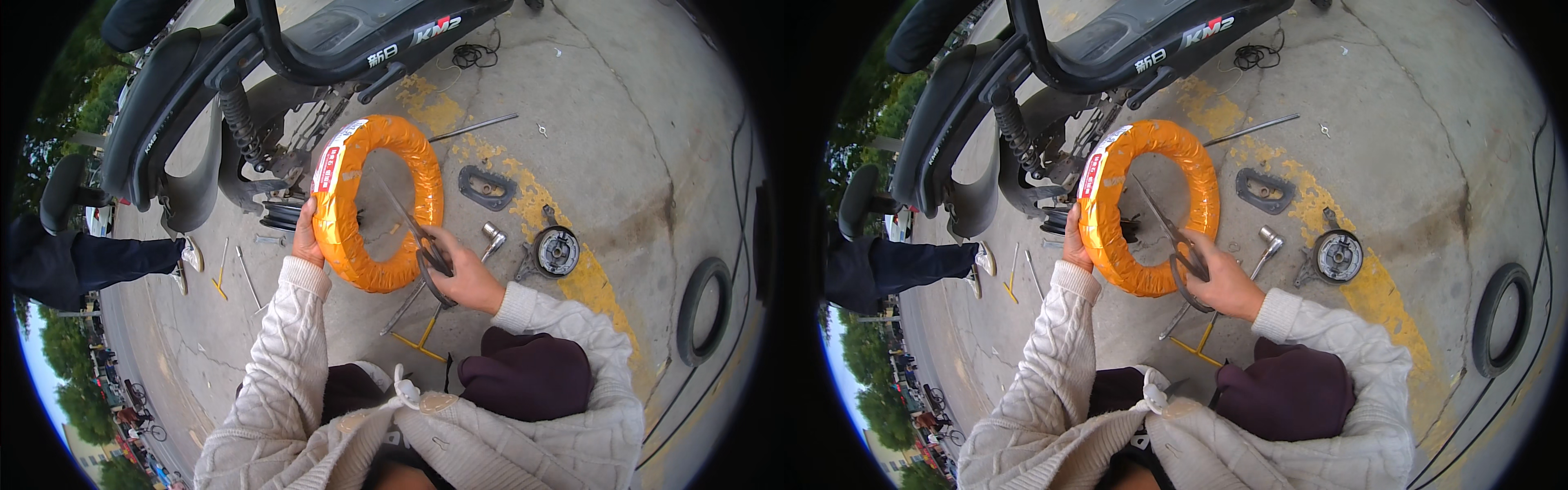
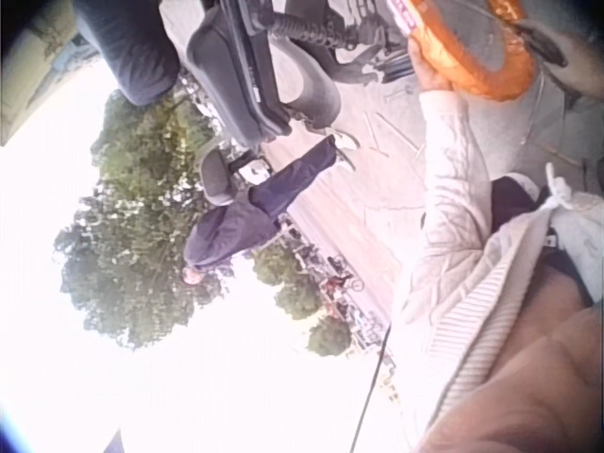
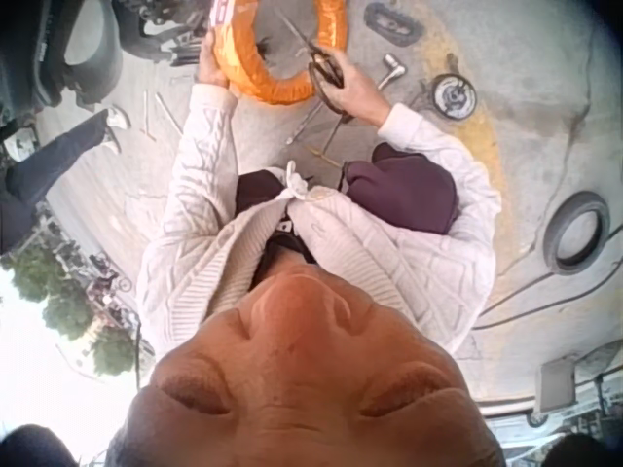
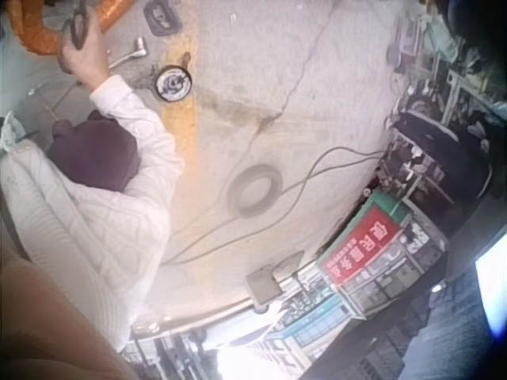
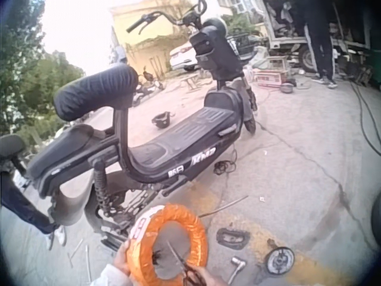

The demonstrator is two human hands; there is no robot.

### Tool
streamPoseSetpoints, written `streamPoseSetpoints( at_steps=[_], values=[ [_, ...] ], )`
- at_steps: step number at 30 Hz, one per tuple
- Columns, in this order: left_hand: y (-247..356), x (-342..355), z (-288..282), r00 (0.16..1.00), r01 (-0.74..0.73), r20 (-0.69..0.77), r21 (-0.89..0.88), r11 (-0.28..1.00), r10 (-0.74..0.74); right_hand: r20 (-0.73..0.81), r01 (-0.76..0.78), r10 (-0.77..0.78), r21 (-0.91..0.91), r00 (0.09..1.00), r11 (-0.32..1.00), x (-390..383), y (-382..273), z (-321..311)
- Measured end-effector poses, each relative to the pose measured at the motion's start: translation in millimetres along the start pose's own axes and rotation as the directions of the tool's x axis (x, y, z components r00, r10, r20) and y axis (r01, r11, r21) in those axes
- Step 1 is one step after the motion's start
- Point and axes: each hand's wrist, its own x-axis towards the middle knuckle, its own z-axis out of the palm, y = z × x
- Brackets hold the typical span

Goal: The person removes the old tire from a scooter wheel using tire levers, then unwraps a new tire from orange packaging and fits it onto the wheel rim. The person uses both hands to pry the tire off and to seat the new tire onto the rim.

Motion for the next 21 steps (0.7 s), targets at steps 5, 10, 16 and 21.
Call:
streamPoseSetpoints(
  at_steps=[5, 10, 16, 21],
  values=[
    [-5.9, -0.9, 9.8, 1.0, -0.018, 0.018, 0.007, 1.0, 0.018, 0.002, 0.016, -0.016, -0.056, 1.0, 0.998, -2.8, -5.5, 2.2],
    [-12.4, -0.3, 23.9, 1.0, -0.022, 0.017, 0.017, 1.0, 0.022, 0.037, 0.071, -0.066, -0.137, 0.997, 0.988, -7.5, -15.7, 6.9],
    [-44.1, -1.2, 51.3, 0.988, -0.155, 0.028, 0.13, 0.979, 0.153, -0.005, 0.047, -0.051, -0.323, 0.999, 0.945, -7.7, -21.3, 15.9],
    [-65.3, -3.0, 71.0, 0.967, -0.255, 0.047, 0.235, 0.938, 0.251, -0.08, -0.022, -0.006, -0.336, 0.997, 0.942, -6.9, -38.1, 10.5]
  ],
)
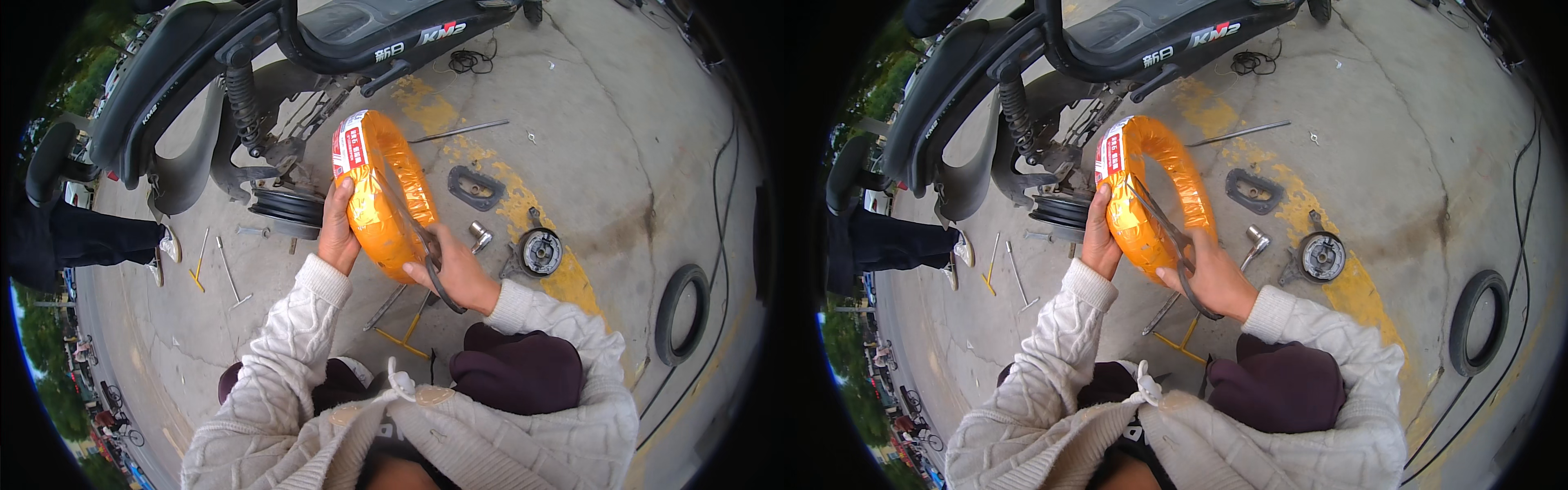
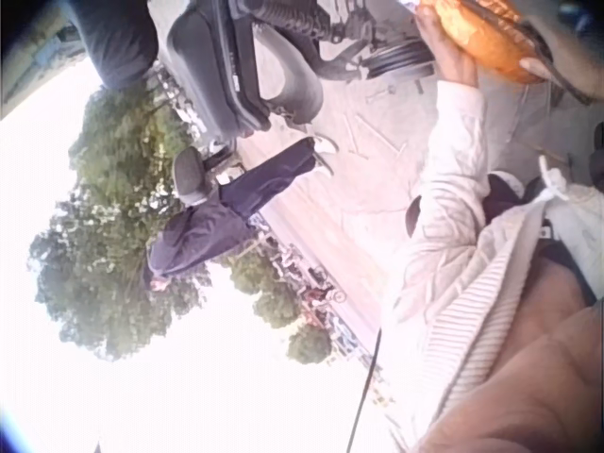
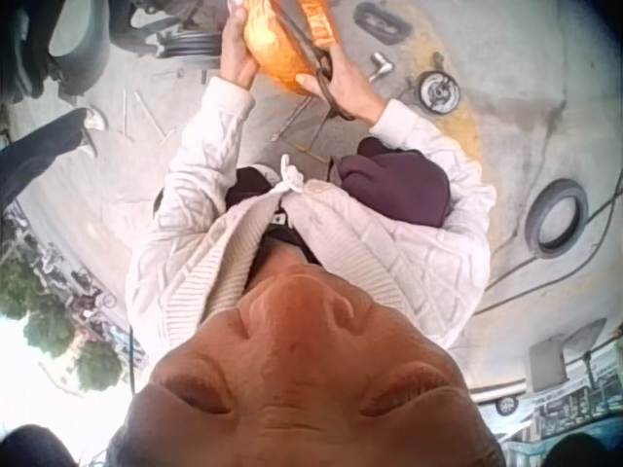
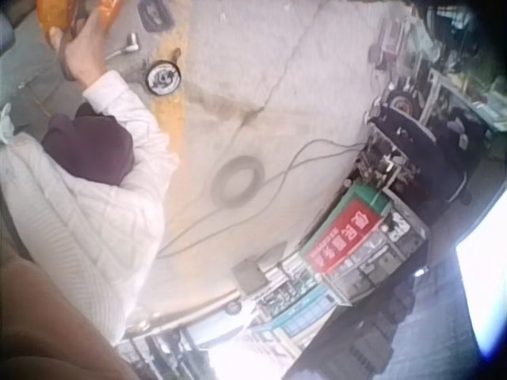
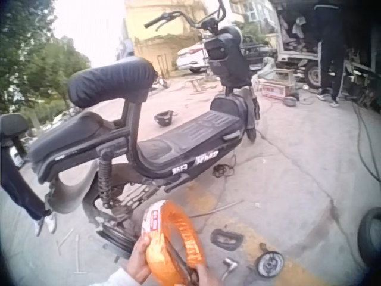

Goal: The person removes the old tire from a scooter wheel using tire levers, then unwraps a new tire from orange packaging and fits it onto the wheel rim. The person uses both hands to pry the tire off and to seat the new tire onto the rim.

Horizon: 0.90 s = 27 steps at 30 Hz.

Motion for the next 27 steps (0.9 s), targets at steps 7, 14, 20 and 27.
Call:
streamPoseSetpoints(
  at_steps=[7, 14, 20, 27],
  values=[
    [-6.4, -2.5, 3.9, 0.999, -0.034, -0.011, 0.037, 0.999, 0.035, 0.001, -0.116, 0.116, -0.043, 0.993, 0.992, 2.4, -20.0, -14.2],
    [-13.6, -1.9, 7.6, 0.997, -0.027, -0.072, -0.028, 0.999, 0.025, -0.109, -0.047, 0.062, 0.134, 0.992, 0.99, -1.7, -14.0, 9.3],
    [-17.3, -9.6, 16.4, 0.998, -0.053, -0.018, 0.044, 0.998, 0.054, -0.087, -0.085, 0.104, 0.202, 0.991, 0.976, 2.2, -19.8, -1.0],
    [-24.3, -13.6, 30.9, 0.995, -0.095, 0.035, 0.132, 0.987, 0.091, -0.144, -0.044, 0.068, 0.168, 0.987, 0.985, 27.1, -18.9, -5.7]
  ],
)
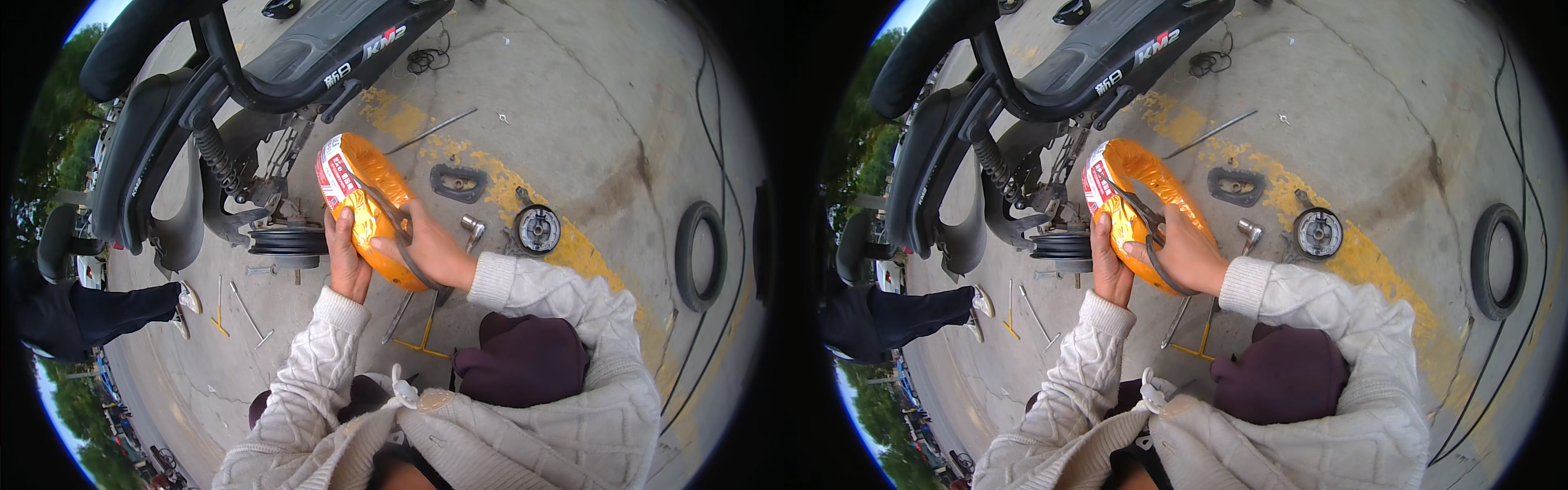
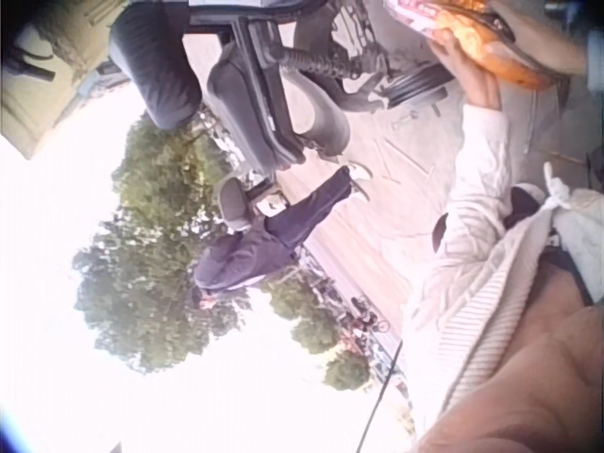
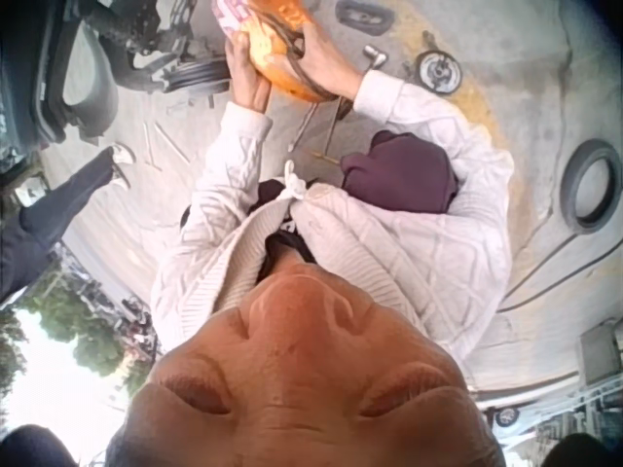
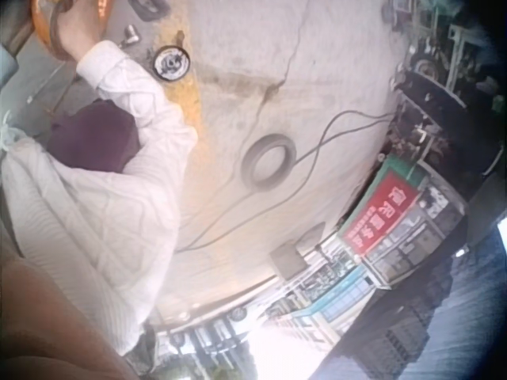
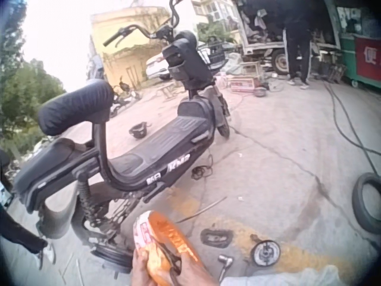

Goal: The person removes the old tire from a scooter wheel using tire levers, then unwraps a new tire from orange packaging and fits it onto the wheel rim. The person uses both hands to pry the tire off and to seat the new tire onto the rim.

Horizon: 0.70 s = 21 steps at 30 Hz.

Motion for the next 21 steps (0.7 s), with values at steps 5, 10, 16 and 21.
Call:
streamPoseSetpoints(
  at_steps=[5, 10, 16, 21],
  values=[
    [3.1, 1.6, 0.8, 1.0, -0.023, 0.004, 0.031, 0.999, 0.023, -0.022, 0.078, -0.079, -0.046, 0.997, 0.996, 15.3, 3.2, -3.0],
    [3.6, 2.5, -0.8, 0.999, -0.035, 0.003, 0.054, 0.998, 0.035, 0.023, 0.053, -0.052, -0.01, 0.998, 0.999, 23.0, 3.4, -13.7],
    [3.2, 4.9, -2.8, 1.0, -0.016, 0.005, 0.044, 0.999, 0.016, -0.063, 0.172, -0.182, -0.144, 0.981, 0.975, 23.5, 6.7, -9.3],
    [4.1, 6.1, -7.1, 1.0, 0.006, 0.021, 0.033, 0.999, -0.007, -0.05, 0.166, -0.168, -0.053, 0.984, 0.985, 27.0, 11.9, -5.1]
  ],
)
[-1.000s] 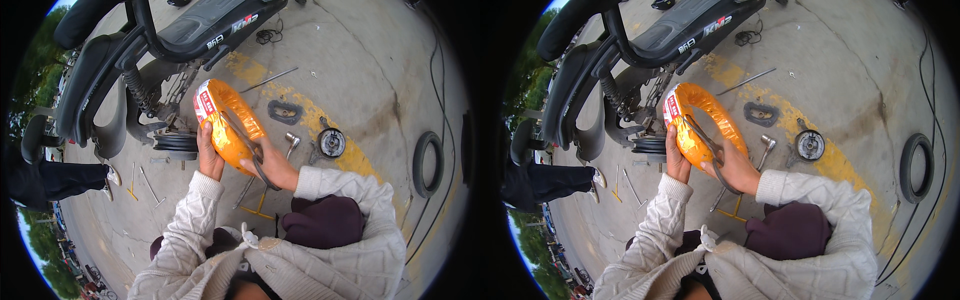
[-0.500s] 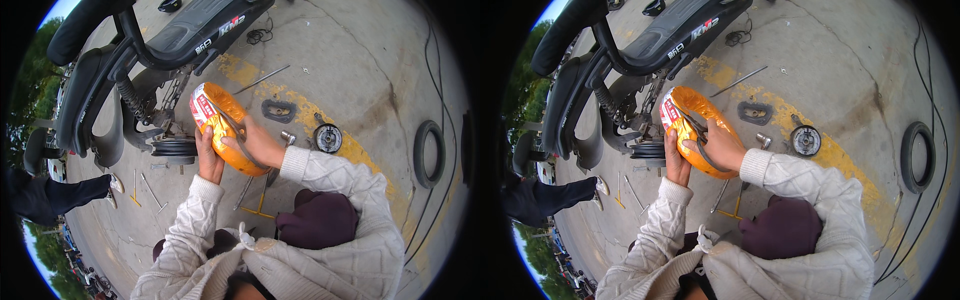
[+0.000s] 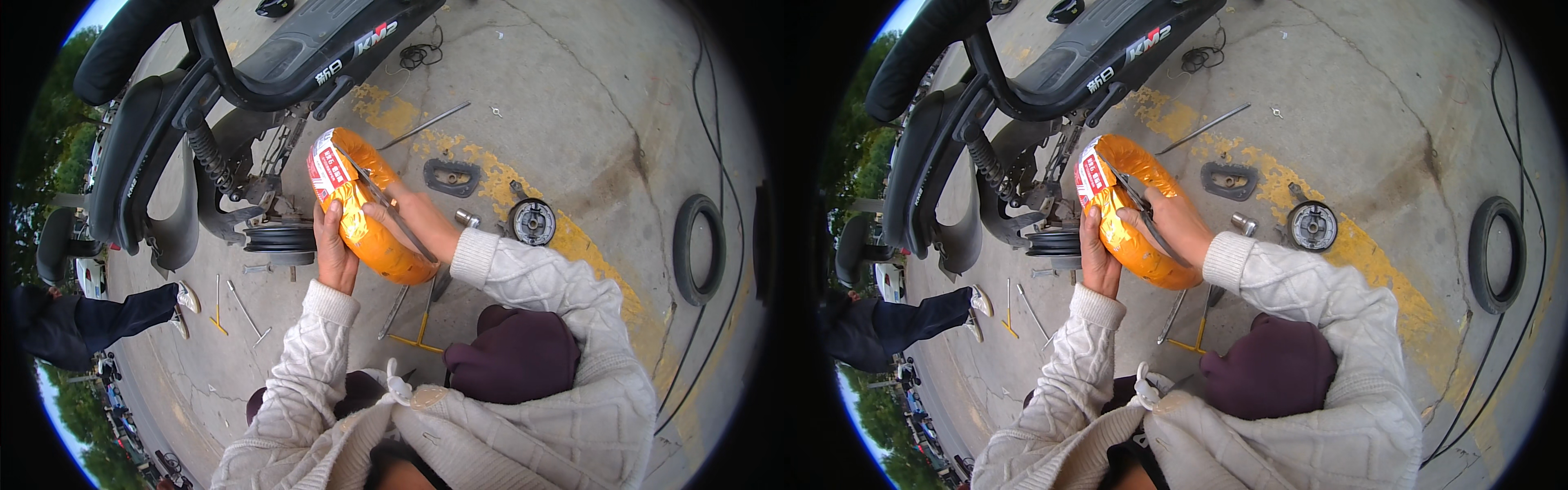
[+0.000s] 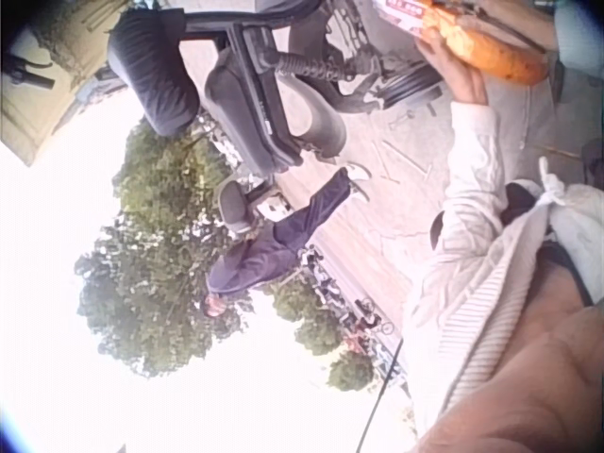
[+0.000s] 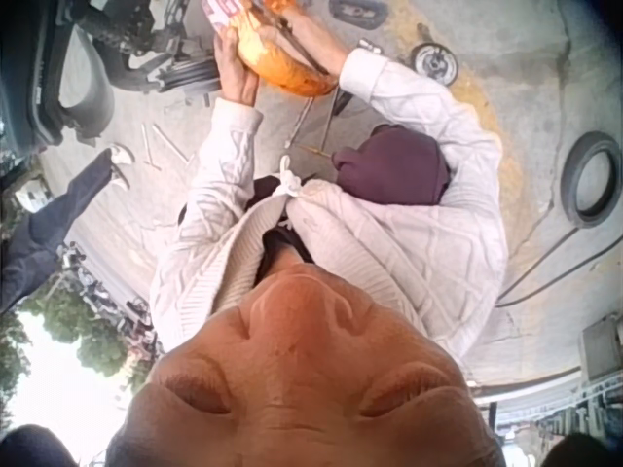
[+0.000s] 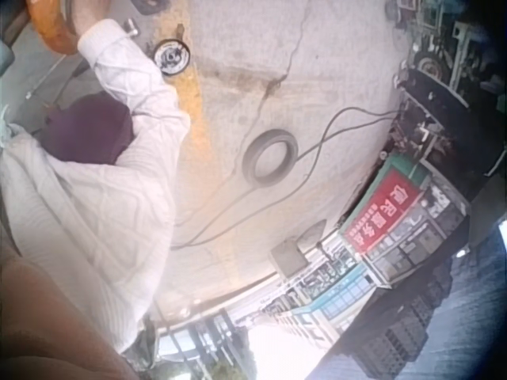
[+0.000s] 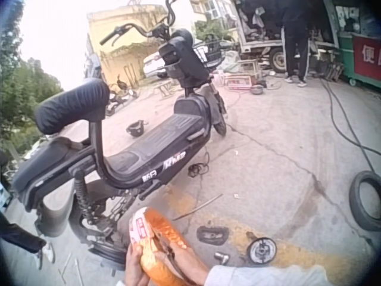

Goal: The person removes the old tire from a scooter wheel using tire levers, then unwraps a new tire from orange packaging and fits it onto the wheel rim. The person uses both hands to pry the tire off and to seat the new tire onto the rim.

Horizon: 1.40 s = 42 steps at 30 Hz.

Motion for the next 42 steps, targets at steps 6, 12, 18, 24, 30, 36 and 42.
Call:
streamPoseSetpoints(
  at_steps=[6, 12, 18, 24, 30, 36, 42],
  values=[
    [0.2, -1.4, 0.9, 1.0, 0.009, -0.003, 0.021, 1.0, -0.009, -0.101, 0.092, -0.096, -0.048, 0.99, 0.995, 2.7, -1.7, 6.1],
    [0.0, -11.5, 10.6, 0.999, 0.006, 0.033, 0.065, 0.998, -0.008, 0.143, -0.176, 0.121, 0.473, 0.982, 0.864, 26.0, 1.4, -15.0],
    [23.2, -10.6, 5.1, 0.997, 0.07, 0.029, 0.157, 0.985, -0.075, -0.372, -0.149, 0.147, 0.024, 0.916, 0.989, 14.4, 104.1, -158.1],
    [45.1, -1.6, 11.6, 0.991, -0.022, 0.129, 0.463, 0.886, -0.043, -0.883, -0.94, 0.333, -0.277, 0.331, 0.2, -92.6, 271.2, -314.6],
    [33.0, 4.4, 22.8, 0.989, -0.096, 0.149, 0.519, 0.849, 0.021, -0.535, -0.609, 0.292, -0.722, 0.792, 0.329, -29.6, 180.3, -240.5],
    [20.5, 10.2, 20.6, 0.995, -0.096, 0.078, 0.545, 0.833, 0.064, 0.157, -0.08, 0.044, 0.231, 0.987, 0.97, 37.0, 32.6, -16.1],
    [24.1, 5.1, 18.7, 1.0, -0.019, -0.009, 0.472, 0.881, 0.027, -0.192, 0.076, -0.082, -0.04, 0.978, 0.996, 43.0, 27.9, 22.4]
  ],
)
